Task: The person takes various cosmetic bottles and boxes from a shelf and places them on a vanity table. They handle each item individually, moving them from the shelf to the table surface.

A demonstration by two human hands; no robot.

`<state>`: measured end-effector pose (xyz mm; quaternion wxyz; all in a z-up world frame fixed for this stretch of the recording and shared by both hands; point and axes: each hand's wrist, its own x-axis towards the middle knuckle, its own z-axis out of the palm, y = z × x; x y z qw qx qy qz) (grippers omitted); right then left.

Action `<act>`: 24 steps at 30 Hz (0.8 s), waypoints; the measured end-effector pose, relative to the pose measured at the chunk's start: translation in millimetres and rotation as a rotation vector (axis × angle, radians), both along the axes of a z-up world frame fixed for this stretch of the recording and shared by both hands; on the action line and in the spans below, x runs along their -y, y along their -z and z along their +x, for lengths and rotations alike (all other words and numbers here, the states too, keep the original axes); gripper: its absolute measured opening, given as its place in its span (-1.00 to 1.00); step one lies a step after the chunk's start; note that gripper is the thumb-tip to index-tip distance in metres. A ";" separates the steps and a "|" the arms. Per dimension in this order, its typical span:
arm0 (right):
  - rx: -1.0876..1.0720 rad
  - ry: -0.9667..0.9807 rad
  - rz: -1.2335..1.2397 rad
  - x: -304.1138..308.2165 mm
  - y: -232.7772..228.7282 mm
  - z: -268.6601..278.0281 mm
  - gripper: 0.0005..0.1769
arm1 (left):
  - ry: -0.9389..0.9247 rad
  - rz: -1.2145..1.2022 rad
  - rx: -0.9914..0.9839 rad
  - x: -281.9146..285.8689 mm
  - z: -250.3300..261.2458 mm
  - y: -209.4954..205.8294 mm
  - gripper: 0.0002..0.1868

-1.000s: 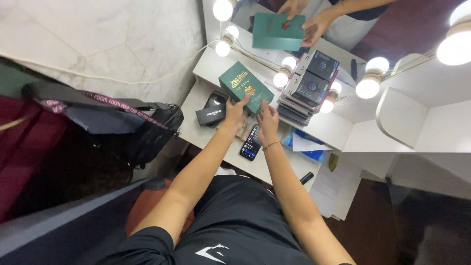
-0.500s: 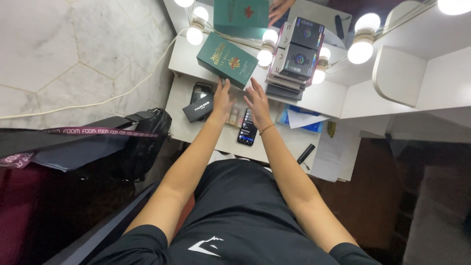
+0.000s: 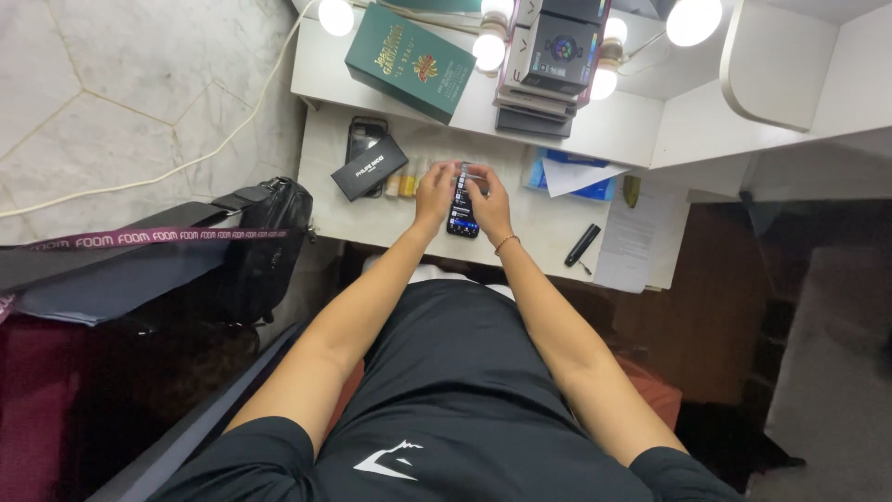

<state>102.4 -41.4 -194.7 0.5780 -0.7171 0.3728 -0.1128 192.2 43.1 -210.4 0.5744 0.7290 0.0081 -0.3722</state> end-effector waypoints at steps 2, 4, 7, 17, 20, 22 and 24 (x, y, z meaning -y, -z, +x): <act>-0.047 -0.036 -0.095 -4.4 9.4 -18.3 -0.71 | 0.034 0.029 0.025 -9.5 -7.9 10.5 -0.67; -0.093 -0.076 -0.189 -5.8 20.9 -34.4 -0.68 | 0.066 0.059 0.052 -17.4 -13.4 17.0 -0.69; -0.344 -0.225 -0.386 -17.0 31.5 -55.8 -0.55 | 0.121 0.180 0.063 -32.5 -22.2 18.6 -0.70; -0.608 -0.378 -0.404 -54.5 19.4 -75.5 -0.40 | 0.162 0.237 0.079 -48.4 -40.8 14.1 -0.73; -0.630 -0.379 -0.400 -56.8 25.0 -84.5 -0.36 | 0.183 0.255 0.060 -54.5 -47.5 5.1 -0.73; -0.628 -0.365 -0.428 -51.2 28.5 -82.6 -0.35 | 0.193 0.238 0.064 -51.4 -43.7 2.2 -0.73; -0.651 -0.394 -0.429 -51.4 28.7 -86.2 -0.34 | 0.181 0.236 0.043 -54.1 -46.3 8.4 -0.74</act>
